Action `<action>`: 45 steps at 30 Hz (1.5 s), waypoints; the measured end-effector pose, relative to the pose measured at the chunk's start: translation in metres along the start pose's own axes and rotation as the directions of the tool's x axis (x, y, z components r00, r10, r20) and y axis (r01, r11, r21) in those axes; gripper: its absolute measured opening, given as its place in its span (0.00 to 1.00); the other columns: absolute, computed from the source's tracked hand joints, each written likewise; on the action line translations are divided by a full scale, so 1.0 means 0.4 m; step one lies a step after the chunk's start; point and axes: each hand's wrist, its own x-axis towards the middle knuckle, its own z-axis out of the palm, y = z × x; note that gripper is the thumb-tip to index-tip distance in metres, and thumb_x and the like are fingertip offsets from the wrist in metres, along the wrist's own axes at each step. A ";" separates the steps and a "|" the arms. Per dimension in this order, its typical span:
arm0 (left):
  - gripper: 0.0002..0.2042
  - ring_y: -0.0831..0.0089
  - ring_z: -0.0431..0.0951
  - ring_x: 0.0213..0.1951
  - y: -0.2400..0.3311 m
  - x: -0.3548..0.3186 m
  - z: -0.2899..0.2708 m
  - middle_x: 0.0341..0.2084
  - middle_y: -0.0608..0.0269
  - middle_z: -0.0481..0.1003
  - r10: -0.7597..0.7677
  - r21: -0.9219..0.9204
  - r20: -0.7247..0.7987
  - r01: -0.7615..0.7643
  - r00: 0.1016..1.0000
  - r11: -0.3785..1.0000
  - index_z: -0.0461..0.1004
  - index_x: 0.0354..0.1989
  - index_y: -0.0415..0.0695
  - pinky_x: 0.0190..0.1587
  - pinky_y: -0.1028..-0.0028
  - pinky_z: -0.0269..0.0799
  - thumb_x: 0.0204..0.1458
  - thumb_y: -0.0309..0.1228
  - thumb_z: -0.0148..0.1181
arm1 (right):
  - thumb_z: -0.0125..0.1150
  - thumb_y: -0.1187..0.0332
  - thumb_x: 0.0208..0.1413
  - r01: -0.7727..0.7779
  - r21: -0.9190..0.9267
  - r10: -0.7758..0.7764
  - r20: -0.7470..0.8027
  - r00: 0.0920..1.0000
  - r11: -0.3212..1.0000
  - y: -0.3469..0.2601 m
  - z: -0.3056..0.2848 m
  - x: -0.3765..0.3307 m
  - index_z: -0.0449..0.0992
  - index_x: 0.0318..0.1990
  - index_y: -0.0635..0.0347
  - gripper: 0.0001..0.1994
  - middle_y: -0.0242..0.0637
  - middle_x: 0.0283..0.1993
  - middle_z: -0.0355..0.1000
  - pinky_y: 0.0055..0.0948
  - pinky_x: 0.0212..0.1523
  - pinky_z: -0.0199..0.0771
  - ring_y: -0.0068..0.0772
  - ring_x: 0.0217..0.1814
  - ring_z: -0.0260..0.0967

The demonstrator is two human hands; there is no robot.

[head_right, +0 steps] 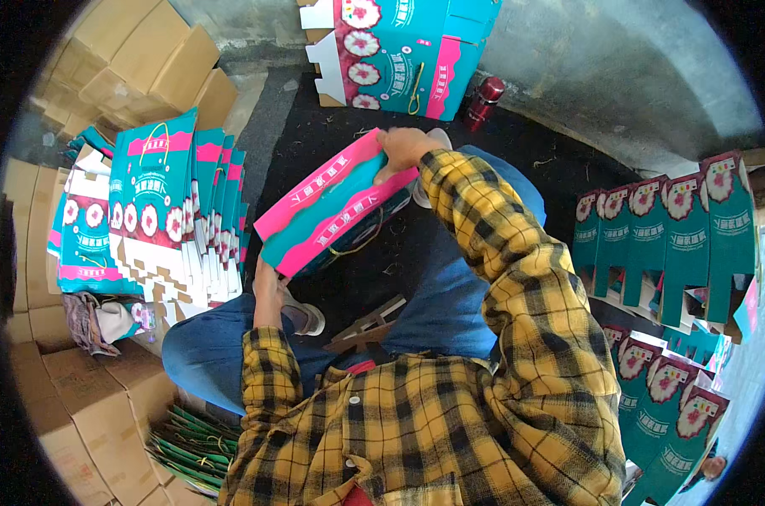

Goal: The person assembles cardboard packaging by taking flat box blanks, folding and interlocking their flaps into three-dimensional boxes by hand, and stacking the finished boxes.

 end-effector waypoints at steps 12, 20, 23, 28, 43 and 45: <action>0.31 0.60 0.74 0.47 0.011 0.058 0.027 0.50 0.55 0.71 -0.077 0.394 0.069 0.044 0.995 0.918 0.62 0.59 0.44 0.38 0.57 0.75 0.55 0.55 0.54 | 0.66 0.30 0.35 -0.340 0.201 0.283 0.265 0.922 0.919 0.077 0.050 0.172 0.69 0.56 0.68 0.50 0.52 0.53 0.72 0.39 0.48 0.73 0.52 0.52 0.72; 0.25 0.71 0.74 0.43 -0.059 0.134 -0.052 0.44 0.56 0.75 0.167 0.347 0.147 -0.209 0.975 0.914 0.69 0.53 0.37 0.46 0.71 0.70 0.54 0.43 0.62 | 0.64 0.35 0.41 -0.023 0.214 -0.018 0.184 0.983 0.976 0.059 0.038 0.185 0.75 0.53 0.56 0.38 0.46 0.51 0.74 0.42 0.49 0.72 0.49 0.51 0.73; 0.22 0.73 0.75 0.41 -0.025 0.124 -0.042 0.41 0.60 0.75 0.012 0.186 0.194 -0.049 0.981 0.981 0.70 0.53 0.38 0.44 0.71 0.71 0.55 0.39 0.62 | 0.64 0.36 0.42 0.021 0.265 -0.058 0.131 0.990 0.964 0.112 0.041 0.185 0.74 0.53 0.56 0.37 0.47 0.51 0.74 0.43 0.49 0.71 0.52 0.51 0.72; 0.23 0.71 0.76 0.41 0.068 0.037 0.074 0.44 0.60 0.75 -0.074 0.388 0.154 0.009 0.985 0.922 0.68 0.55 0.38 0.41 0.69 0.74 0.54 0.37 0.62 | 0.64 0.37 0.43 -0.025 0.347 0.070 -0.120 0.990 0.938 0.195 0.136 0.072 0.72 0.52 0.59 0.37 0.50 0.48 0.74 0.45 0.49 0.71 0.56 0.50 0.72; 0.21 0.70 0.73 0.52 -0.185 0.056 0.617 0.50 0.52 0.73 0.089 0.252 0.721 -0.380 0.687 0.890 0.64 0.60 0.37 0.57 0.71 0.64 0.59 0.29 0.54 | 0.64 0.66 0.49 -0.134 0.867 0.822 -0.392 0.414 0.481 0.514 0.893 -0.527 0.57 0.63 0.62 0.34 0.49 0.58 0.66 0.39 0.55 0.68 0.45 0.57 0.68; 0.21 0.70 0.73 0.52 -0.225 0.041 0.678 0.51 0.52 0.73 0.052 0.255 0.742 -0.354 0.668 0.900 0.64 0.60 0.37 0.57 0.71 0.64 0.59 0.29 0.54 | 0.58 0.71 0.48 0.172 0.955 0.894 -0.287 0.343 0.241 0.539 1.081 -0.618 0.58 0.63 0.63 0.32 0.46 0.58 0.66 0.38 0.56 0.67 0.40 0.57 0.67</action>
